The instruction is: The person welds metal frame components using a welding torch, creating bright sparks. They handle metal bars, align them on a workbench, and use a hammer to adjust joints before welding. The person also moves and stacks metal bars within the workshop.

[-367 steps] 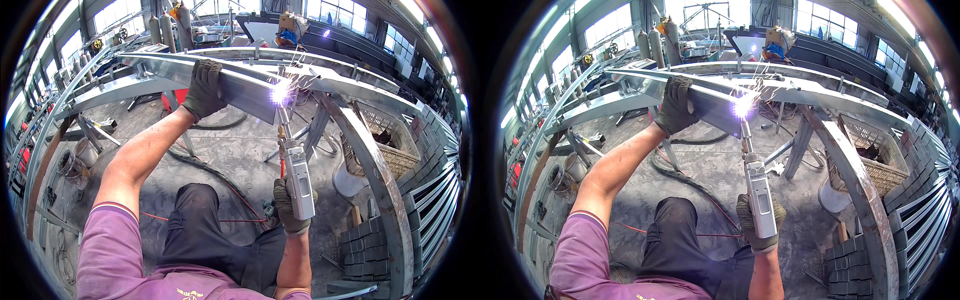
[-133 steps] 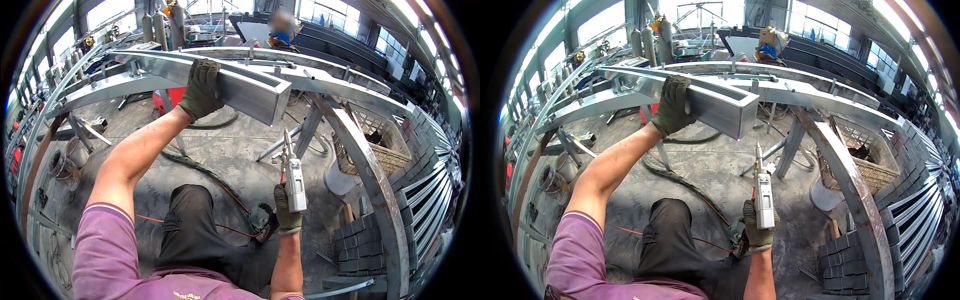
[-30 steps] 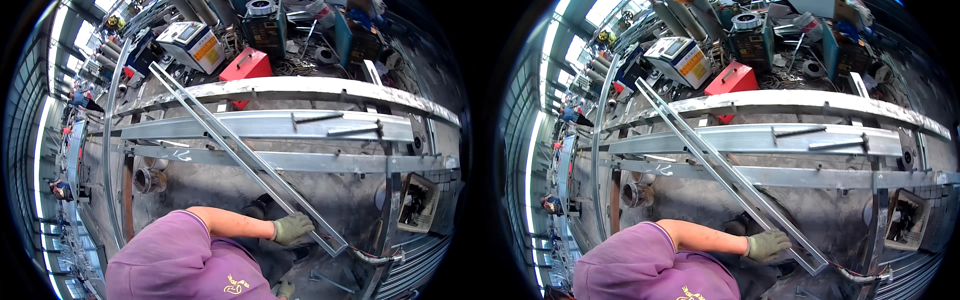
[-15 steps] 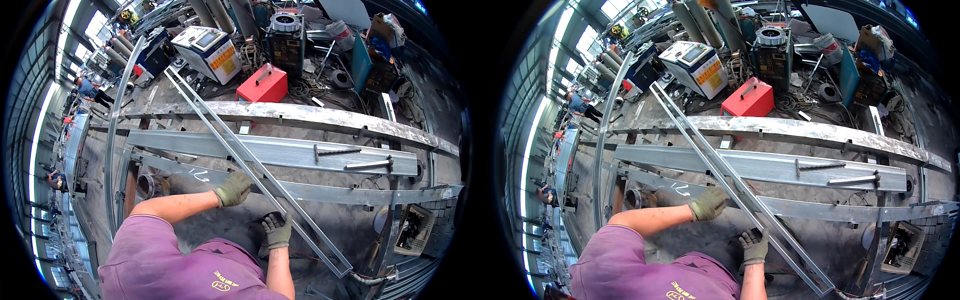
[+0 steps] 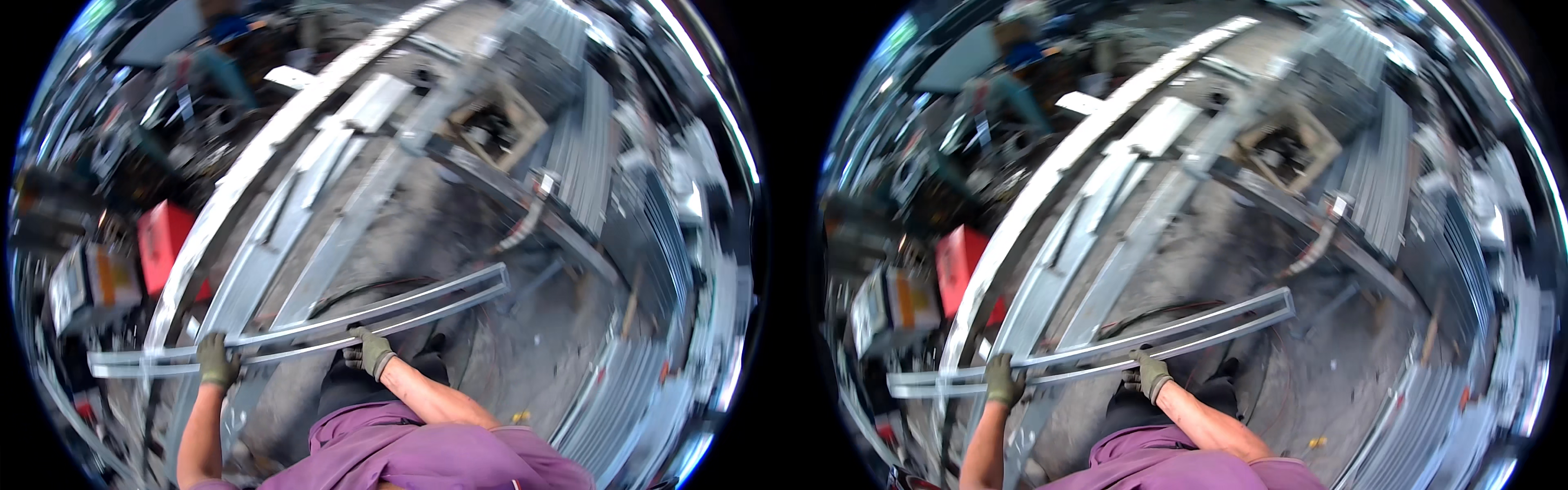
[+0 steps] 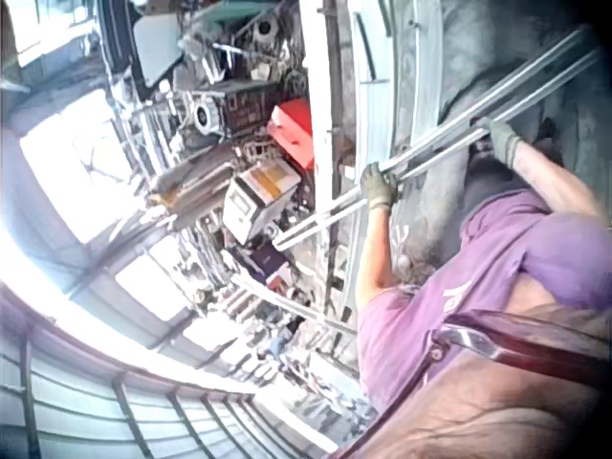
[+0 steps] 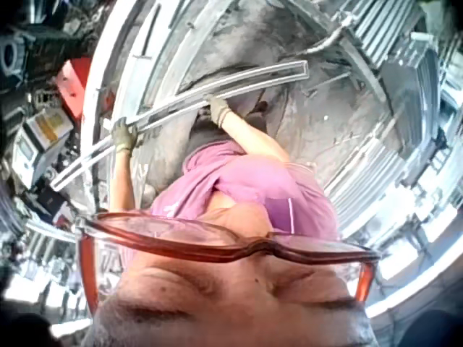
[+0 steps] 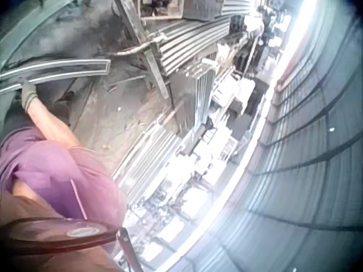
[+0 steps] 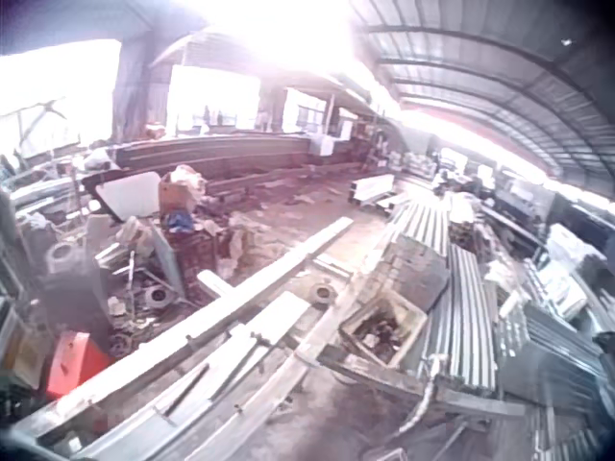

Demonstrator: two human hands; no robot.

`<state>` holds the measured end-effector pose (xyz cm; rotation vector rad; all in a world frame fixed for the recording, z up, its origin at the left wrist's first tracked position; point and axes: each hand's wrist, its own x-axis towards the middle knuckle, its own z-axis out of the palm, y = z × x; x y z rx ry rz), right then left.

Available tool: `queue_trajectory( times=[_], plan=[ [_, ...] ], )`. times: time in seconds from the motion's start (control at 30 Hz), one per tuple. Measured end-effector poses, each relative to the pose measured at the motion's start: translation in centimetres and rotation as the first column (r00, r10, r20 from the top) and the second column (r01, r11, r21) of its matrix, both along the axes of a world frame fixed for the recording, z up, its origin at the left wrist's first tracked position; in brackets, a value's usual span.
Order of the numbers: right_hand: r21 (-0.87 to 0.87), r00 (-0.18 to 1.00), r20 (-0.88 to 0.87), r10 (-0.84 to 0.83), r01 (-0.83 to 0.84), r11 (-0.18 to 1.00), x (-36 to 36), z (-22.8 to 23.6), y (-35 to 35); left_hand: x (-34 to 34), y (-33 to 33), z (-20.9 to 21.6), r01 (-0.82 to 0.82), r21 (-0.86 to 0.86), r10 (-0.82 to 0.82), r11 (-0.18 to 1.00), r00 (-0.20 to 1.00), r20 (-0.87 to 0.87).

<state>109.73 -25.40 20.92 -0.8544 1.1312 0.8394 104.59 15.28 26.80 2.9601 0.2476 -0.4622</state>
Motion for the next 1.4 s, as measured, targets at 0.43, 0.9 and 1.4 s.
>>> queue_trajectory(
  times=[0.43, 0.9, 1.4],
  plan=[
    [-0.178, 0.974, -0.045, -0.223, 0.212, 0.961, -10.1, 4.0, -19.2, 6.2, 2.4, -8.4, 0.457, -0.34, -0.553, 0.822, 0.5, -0.666],
    [-0.496, 0.888, -0.031, -0.459, 0.385, 0.778, -17.5, 6.7, -26.6, 8.3, -15.2, -2.5, 0.69, -0.401, -0.732, 0.603, 0.277, -0.623],
    [-0.309, 0.825, 0.009, -0.565, 0.54, 0.783, -25.7, 0.0, -35.8, 2.9, -39.5, -0.8, 0.91, -0.122, -0.687, 0.397, 0.206, -0.697]
  ],
)
